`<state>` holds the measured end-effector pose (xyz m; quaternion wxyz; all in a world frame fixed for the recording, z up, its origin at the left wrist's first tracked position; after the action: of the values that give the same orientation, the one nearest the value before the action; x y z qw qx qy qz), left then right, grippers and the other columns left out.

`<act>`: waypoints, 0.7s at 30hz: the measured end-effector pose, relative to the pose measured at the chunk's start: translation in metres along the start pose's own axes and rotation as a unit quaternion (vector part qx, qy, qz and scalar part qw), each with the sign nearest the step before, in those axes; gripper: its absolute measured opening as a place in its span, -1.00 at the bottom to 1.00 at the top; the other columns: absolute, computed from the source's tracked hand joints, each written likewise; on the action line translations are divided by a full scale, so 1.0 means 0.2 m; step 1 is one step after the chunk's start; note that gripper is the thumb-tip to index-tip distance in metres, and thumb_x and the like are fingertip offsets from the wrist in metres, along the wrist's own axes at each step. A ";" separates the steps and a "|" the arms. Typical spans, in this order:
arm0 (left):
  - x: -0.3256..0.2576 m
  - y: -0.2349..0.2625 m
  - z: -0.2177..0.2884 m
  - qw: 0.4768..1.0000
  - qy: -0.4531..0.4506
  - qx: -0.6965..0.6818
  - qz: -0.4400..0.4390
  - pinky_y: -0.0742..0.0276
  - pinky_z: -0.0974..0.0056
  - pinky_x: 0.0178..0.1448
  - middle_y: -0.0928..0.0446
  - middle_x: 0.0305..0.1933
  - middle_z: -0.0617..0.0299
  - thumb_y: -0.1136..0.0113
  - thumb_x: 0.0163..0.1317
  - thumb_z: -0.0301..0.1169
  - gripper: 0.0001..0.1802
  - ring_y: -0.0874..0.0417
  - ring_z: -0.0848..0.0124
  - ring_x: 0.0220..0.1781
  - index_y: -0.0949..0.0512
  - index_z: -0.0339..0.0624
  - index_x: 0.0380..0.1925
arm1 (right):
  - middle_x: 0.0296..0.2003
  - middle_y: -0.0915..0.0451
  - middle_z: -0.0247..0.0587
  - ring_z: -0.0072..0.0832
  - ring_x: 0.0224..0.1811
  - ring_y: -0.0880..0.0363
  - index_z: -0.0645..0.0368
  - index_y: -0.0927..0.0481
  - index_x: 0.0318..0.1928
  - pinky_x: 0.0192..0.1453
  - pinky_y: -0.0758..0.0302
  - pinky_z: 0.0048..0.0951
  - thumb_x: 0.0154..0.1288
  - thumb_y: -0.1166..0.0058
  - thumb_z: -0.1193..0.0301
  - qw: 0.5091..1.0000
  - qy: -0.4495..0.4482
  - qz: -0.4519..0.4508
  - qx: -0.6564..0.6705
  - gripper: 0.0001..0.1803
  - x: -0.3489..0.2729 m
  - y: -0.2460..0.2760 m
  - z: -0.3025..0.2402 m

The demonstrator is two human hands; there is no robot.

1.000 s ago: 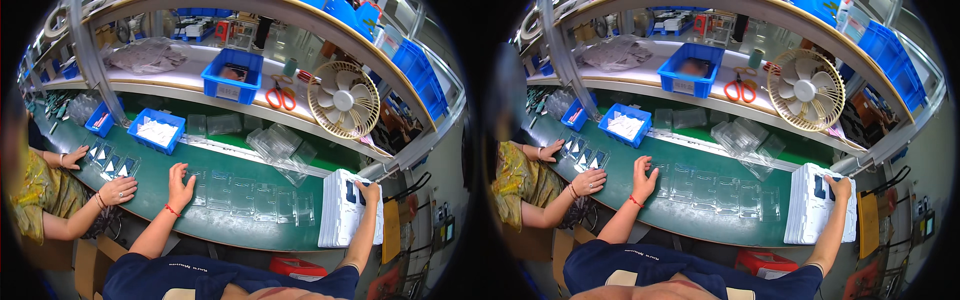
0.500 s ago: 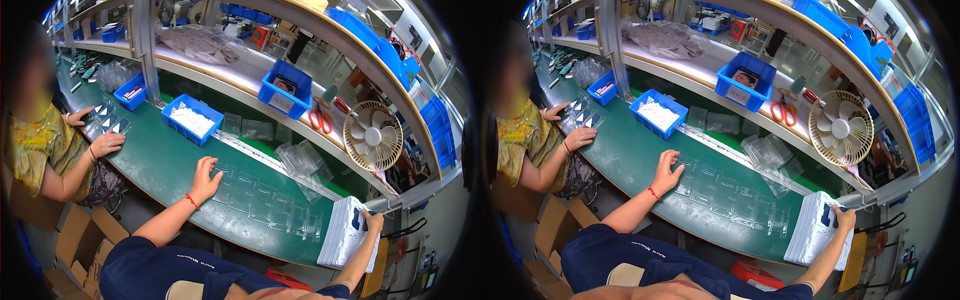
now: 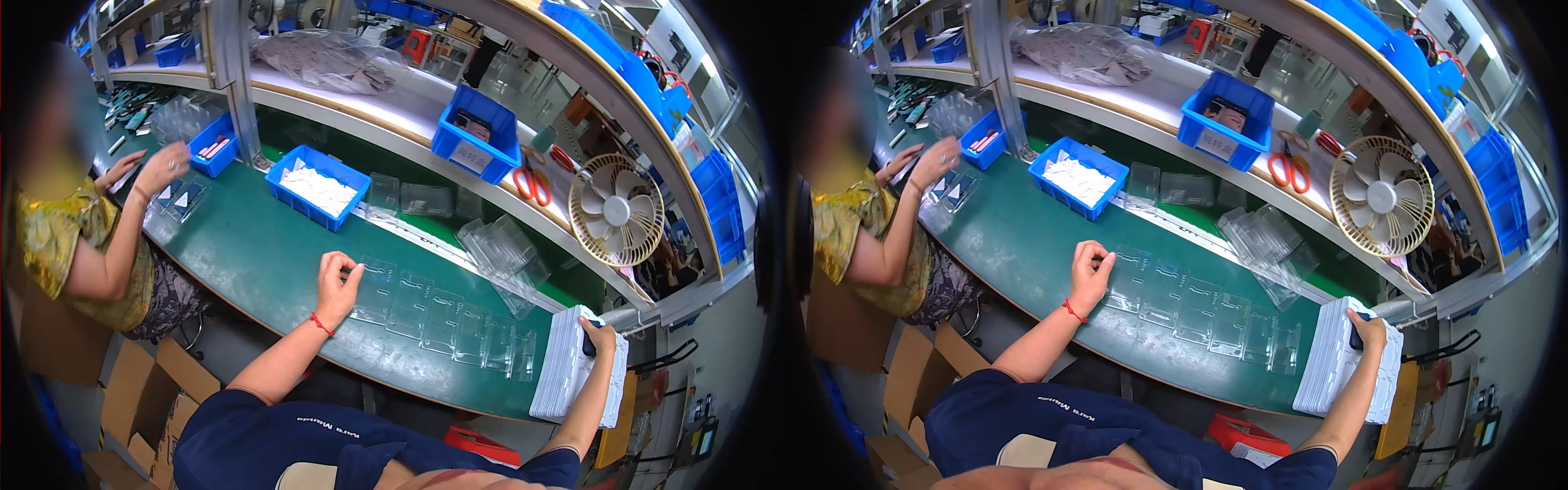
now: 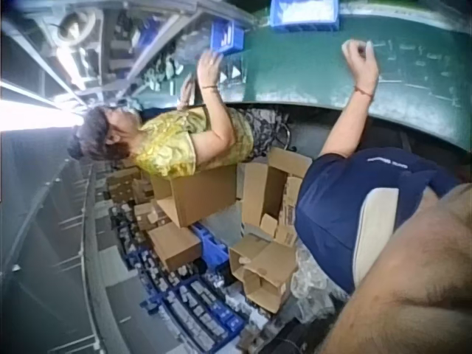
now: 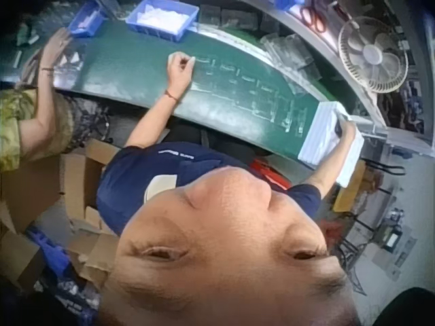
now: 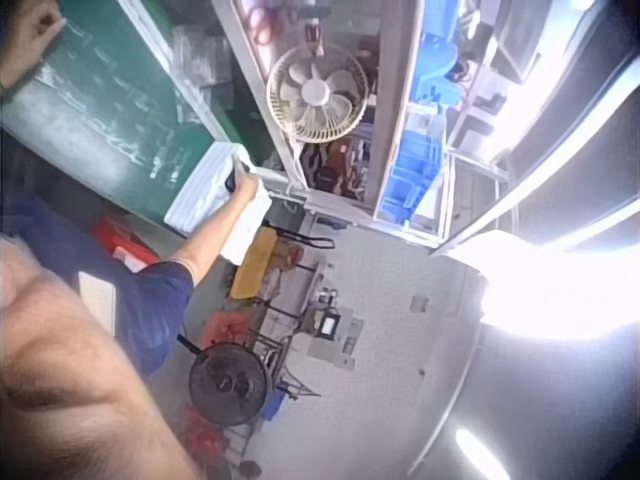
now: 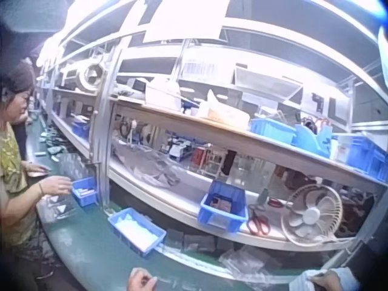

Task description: The recorder is assembling small blue and white components into clear plastic trays at a workbench.

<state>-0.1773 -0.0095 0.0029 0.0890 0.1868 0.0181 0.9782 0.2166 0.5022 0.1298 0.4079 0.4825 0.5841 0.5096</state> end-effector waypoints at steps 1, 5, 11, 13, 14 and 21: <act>0.00 0.00 0.02 1.000 -0.012 -0.001 0.007 -0.52 0.36 -0.24 -0.37 -0.16 0.12 -0.30 0.09 -0.48 -0.81 -0.47 0.37 -0.24 -0.45 -0.28 -0.44 | -0.13 -0.56 0.38 -0.02 -0.05 -0.61 0.67 -0.48 -0.08 0.01 -0.50 -0.23 -0.29 -0.36 -0.24 1.000 -0.004 -0.010 -0.001 0.10 -0.02 0.00 0.00; 0.00 0.04 0.14 0.996 -0.087 0.014 0.023 -0.47 0.41 -0.30 -0.37 -0.25 0.15 -0.34 0.07 -0.47 -0.78 -0.47 0.41 -0.28 -0.44 -0.26 -0.52 | -0.21 -0.60 0.29 -0.01 -0.14 -0.63 0.58 -0.54 -0.19 -0.04 -0.51 -0.20 -0.28 -0.37 -0.22 0.997 0.034 0.070 -0.008 -0.02 -0.04 0.03 -0.01; -0.12 0.02 0.43 0.979 -0.204 0.004 -0.008 -0.48 0.30 -0.17 -0.43 -0.21 0.09 -0.36 0.00 -0.50 -0.80 -0.50 0.26 -0.17 -0.50 -0.23 -0.42 | -0.22 -0.62 0.12 -0.09 -0.13 -0.61 0.32 -0.54 -0.14 -0.02 -0.48 -0.18 -0.10 -0.34 -0.07 0.979 0.007 0.202 -0.022 -0.28 -0.38 0.21 -0.19; -0.24 -0.18 0.44 0.972 -0.098 -0.151 -0.152 -0.54 0.34 -0.11 -0.46 -0.16 0.14 -0.33 0.05 -0.51 -0.82 -0.52 0.36 -0.12 -0.55 -0.22 -0.33 | -0.35 -0.61 -0.09 -0.40 -0.32 -0.55 0.31 -0.56 -0.20 -0.16 -0.47 -0.37 0.08 -0.27 0.09 0.938 0.195 0.142 0.249 -0.50 -0.57 0.13 -0.42; -0.36 -0.32 0.39 0.933 0.012 -0.256 -0.254 -0.48 0.35 0.08 -0.44 -0.07 0.17 -0.29 0.09 -0.57 -0.67 -0.48 0.42 0.01 -0.51 -0.20 -0.11 | -0.39 -0.56 -0.23 -0.54 -0.36 -0.44 0.28 -0.55 -0.22 -0.22 -0.42 -0.48 0.16 -0.23 0.20 0.921 0.229 0.042 0.312 -0.63 -0.72 0.04 -0.61; -0.73 -0.58 0.33 0.600 0.423 -0.538 -0.415 -0.39 0.04 0.31 -0.30 0.23 0.14 -0.23 0.09 -0.62 -0.21 -0.35 0.23 0.30 -0.11 -0.06 0.31 | -0.34 -0.62 -0.20 -0.50 -0.28 -0.55 0.22 -0.58 -0.18 -0.15 -0.49 -0.43 0.13 -0.28 0.26 0.797 0.280 -0.205 0.495 -0.66 -1.47 -0.58 -1.32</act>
<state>0.0003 0.0786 0.0030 0.5521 -0.3572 -0.3998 0.6386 0.0026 0.1583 0.0498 0.0272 0.3239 0.9306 0.1685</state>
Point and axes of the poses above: each hand's wrist, its own x-axis towards the middle knuckle, its own y-axis out of the back of the hand, z = x × y, the point moved 8 cm from there along x, towards the middle knuckle
